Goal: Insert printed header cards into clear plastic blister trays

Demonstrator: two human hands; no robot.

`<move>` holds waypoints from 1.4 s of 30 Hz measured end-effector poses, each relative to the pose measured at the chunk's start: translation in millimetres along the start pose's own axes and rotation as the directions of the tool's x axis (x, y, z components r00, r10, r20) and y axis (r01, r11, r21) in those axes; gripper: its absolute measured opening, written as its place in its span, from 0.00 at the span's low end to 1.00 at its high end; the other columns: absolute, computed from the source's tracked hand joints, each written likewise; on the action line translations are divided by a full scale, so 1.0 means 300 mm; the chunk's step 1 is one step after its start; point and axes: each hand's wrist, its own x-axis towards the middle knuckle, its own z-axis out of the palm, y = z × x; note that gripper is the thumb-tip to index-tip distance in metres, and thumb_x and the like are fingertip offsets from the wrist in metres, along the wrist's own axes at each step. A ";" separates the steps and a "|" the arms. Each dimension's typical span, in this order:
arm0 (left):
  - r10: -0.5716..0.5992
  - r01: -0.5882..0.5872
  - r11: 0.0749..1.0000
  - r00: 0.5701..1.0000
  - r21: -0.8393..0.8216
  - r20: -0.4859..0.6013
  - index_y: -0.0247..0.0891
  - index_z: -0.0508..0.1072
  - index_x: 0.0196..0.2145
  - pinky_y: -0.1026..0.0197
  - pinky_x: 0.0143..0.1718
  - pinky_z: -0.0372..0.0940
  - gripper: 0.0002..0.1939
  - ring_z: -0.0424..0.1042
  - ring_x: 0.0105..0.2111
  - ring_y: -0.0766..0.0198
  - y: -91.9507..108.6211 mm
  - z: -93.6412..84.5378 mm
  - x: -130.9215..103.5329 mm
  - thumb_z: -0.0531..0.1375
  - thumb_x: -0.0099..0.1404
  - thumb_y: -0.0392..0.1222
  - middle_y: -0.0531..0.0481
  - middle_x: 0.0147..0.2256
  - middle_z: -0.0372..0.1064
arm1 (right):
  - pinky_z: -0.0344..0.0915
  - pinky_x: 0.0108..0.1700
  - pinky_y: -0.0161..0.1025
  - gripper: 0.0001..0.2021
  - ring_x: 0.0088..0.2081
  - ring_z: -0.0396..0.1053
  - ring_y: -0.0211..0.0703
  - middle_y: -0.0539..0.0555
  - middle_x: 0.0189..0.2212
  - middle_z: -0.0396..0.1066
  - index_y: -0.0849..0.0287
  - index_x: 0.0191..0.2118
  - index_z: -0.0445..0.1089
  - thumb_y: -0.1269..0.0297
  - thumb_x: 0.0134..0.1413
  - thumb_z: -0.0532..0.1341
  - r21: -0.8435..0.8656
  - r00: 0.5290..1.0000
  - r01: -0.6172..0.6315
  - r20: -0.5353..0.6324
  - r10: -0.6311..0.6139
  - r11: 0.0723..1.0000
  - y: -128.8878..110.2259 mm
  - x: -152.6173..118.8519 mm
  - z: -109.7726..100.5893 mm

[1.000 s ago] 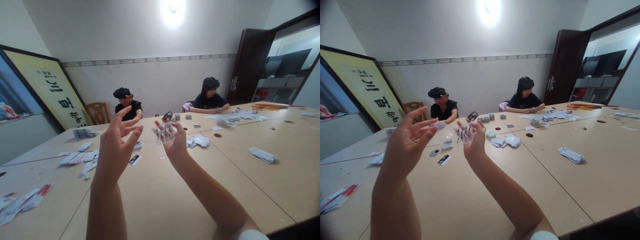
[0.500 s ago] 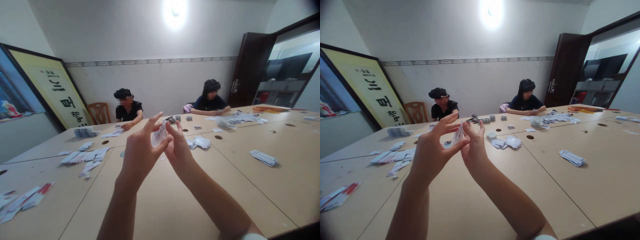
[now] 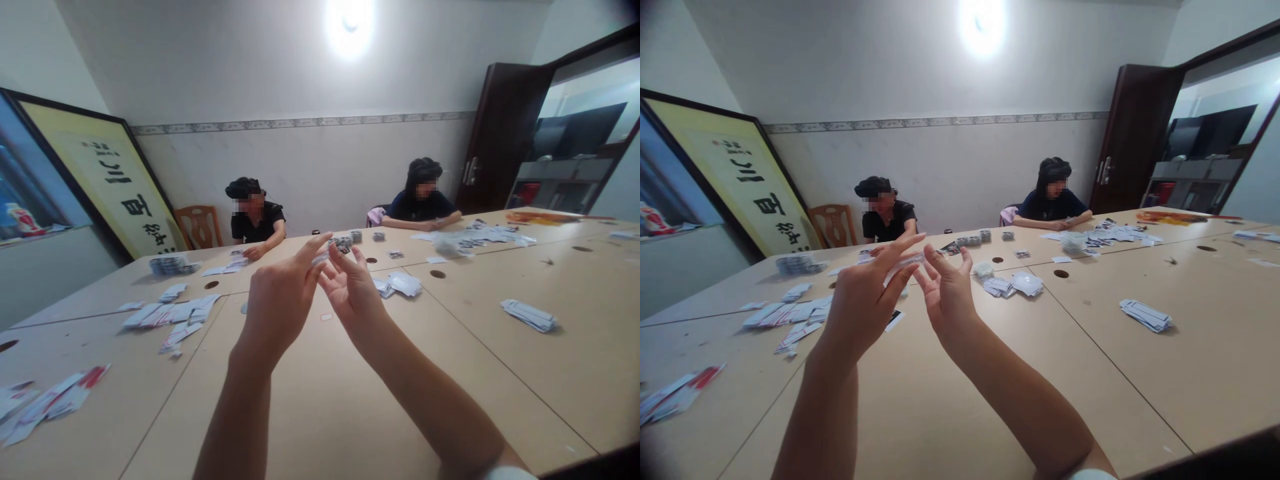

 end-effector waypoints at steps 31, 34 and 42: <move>-0.284 0.299 0.611 0.947 -0.733 0.149 0.46 0.73 0.58 0.67 0.30 0.70 0.33 0.75 0.29 0.67 -0.074 -0.030 0.011 0.73 0.54 0.45 0.52 0.33 0.73 | 0.65 0.60 0.62 0.42 0.65 0.63 0.56 0.51 0.67 0.56 0.26 0.67 0.41 0.58 0.56 0.65 -0.292 0.702 0.630 0.611 -0.366 0.720 -0.055 -0.022 0.005; -0.297 0.273 0.684 0.951 -0.676 0.084 0.45 0.76 0.54 0.67 0.28 0.68 0.28 0.74 0.27 0.67 -0.062 -0.036 0.008 0.72 0.55 0.46 0.52 0.33 0.72 | 0.64 0.61 0.60 0.34 0.63 0.65 0.56 0.53 0.63 0.62 0.33 0.64 0.51 0.58 0.56 0.65 -0.292 0.642 0.731 0.600 -0.477 0.616 -0.072 -0.024 0.000; -0.292 0.307 0.737 0.948 -0.602 0.125 0.41 0.76 0.50 0.66 0.23 0.66 0.25 0.74 0.25 0.64 -0.072 -0.028 0.008 0.71 0.56 0.48 0.48 0.36 0.74 | 0.75 0.43 0.49 0.20 0.33 0.76 0.45 0.52 0.35 0.72 0.45 0.59 0.59 0.49 0.66 0.54 -0.490 0.701 0.707 0.575 -0.422 0.510 -0.132 -0.079 0.021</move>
